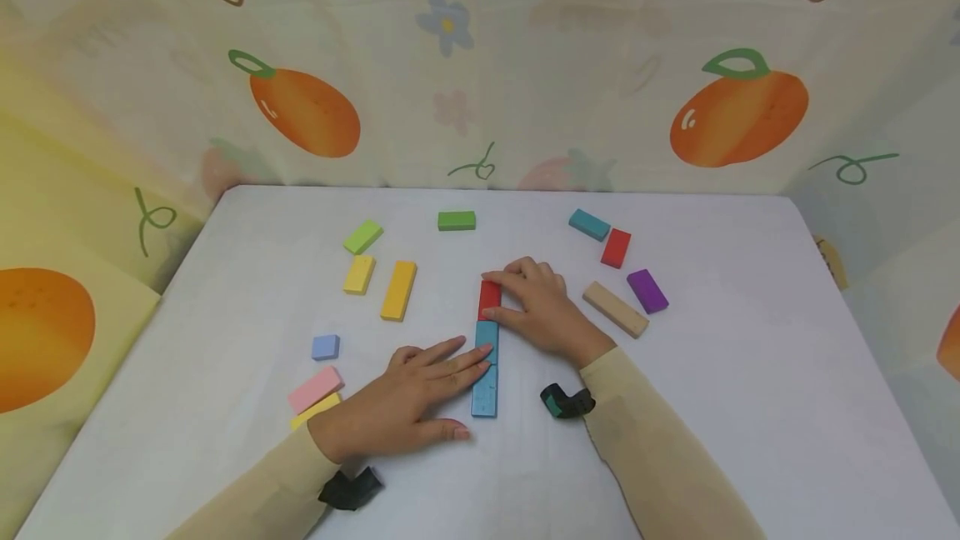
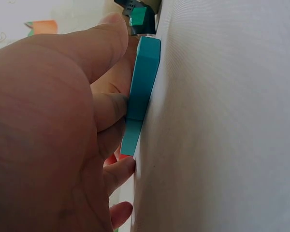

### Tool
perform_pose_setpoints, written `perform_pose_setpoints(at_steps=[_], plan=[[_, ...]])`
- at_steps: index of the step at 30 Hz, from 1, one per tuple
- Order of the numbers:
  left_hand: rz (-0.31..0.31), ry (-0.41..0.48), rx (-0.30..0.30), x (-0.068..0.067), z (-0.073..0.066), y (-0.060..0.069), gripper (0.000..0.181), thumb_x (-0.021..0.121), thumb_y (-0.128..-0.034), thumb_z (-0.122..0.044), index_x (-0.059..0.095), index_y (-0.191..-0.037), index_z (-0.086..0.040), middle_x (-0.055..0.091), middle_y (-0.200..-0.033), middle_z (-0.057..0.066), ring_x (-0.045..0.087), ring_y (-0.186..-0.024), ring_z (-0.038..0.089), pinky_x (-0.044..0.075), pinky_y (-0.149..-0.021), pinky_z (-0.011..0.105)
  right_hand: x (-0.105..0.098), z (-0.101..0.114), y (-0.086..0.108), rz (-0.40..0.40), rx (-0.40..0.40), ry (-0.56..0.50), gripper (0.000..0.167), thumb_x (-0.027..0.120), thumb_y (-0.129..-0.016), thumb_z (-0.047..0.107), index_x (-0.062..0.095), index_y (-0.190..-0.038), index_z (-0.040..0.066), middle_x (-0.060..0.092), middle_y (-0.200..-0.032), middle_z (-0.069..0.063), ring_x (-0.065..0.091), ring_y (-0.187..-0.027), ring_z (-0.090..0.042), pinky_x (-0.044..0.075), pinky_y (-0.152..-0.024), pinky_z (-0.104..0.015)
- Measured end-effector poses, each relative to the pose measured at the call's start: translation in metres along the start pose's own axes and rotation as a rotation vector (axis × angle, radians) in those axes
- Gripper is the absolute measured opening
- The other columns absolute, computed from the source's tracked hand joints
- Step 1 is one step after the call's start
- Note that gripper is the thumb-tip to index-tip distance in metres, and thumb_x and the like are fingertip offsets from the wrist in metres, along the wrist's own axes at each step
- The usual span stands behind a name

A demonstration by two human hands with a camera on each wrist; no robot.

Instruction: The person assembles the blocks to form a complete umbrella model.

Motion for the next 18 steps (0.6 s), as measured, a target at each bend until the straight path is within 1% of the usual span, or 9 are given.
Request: perform_pose_setpoints(at_steps=[4, 12, 18], plan=[[-0.004, -0.012, 0.003, 0.0011, 0.0006, -0.0003, 0.082, 0.054, -0.1074, -0.067, 0.029, -0.174, -0.027, 0.016, -0.178, -0.018, 0.013, -0.165, 0.025, 0.032, -0.115, 0.060, 0.0003, -0.0006, 0.0000, -0.010, 0.000, 0.002, 0.059, 0.081, -0.101, 0.038, 0.064, -0.154, 0.021, 0.055, -0.138, -0.006, 0.047, -0.130, -0.028, 0.036, -0.101, -0.053], [-0.006, -0.025, 0.006, 0.0005, 0.0009, 0.0001, 0.082, 0.052, -0.1073, -0.069, 0.029, -0.174, -0.027, 0.016, -0.178, -0.018, 0.014, -0.165, 0.025, 0.033, -0.115, 0.059, -0.0001, 0.0011, -0.0003, -0.006, -0.001, 0.013, 0.058, 0.080, -0.101, 0.039, 0.064, -0.154, 0.021, 0.054, -0.139, -0.006, 0.046, -0.130, -0.028, 0.036, -0.102, -0.053], [-0.010, -0.022, 0.008, 0.0002, 0.0006, 0.0002, 0.082, 0.053, -0.1073, -0.068, 0.029, -0.174, -0.027, 0.016, -0.178, -0.018, 0.014, -0.165, 0.026, 0.033, -0.114, 0.059, 0.0005, 0.0001, -0.0004, -0.003, 0.005, 0.009, 0.058, 0.080, -0.102, 0.040, 0.064, -0.155, 0.021, 0.054, -0.139, -0.006, 0.047, -0.129, -0.028, 0.036, -0.101, -0.053]])
Point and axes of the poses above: each hand's wrist, its own y-axis away from the middle knuckle, its own x-axis out of the palm, z = x × y, the point moved 4 cm from there along -y, towards the middle knuckle
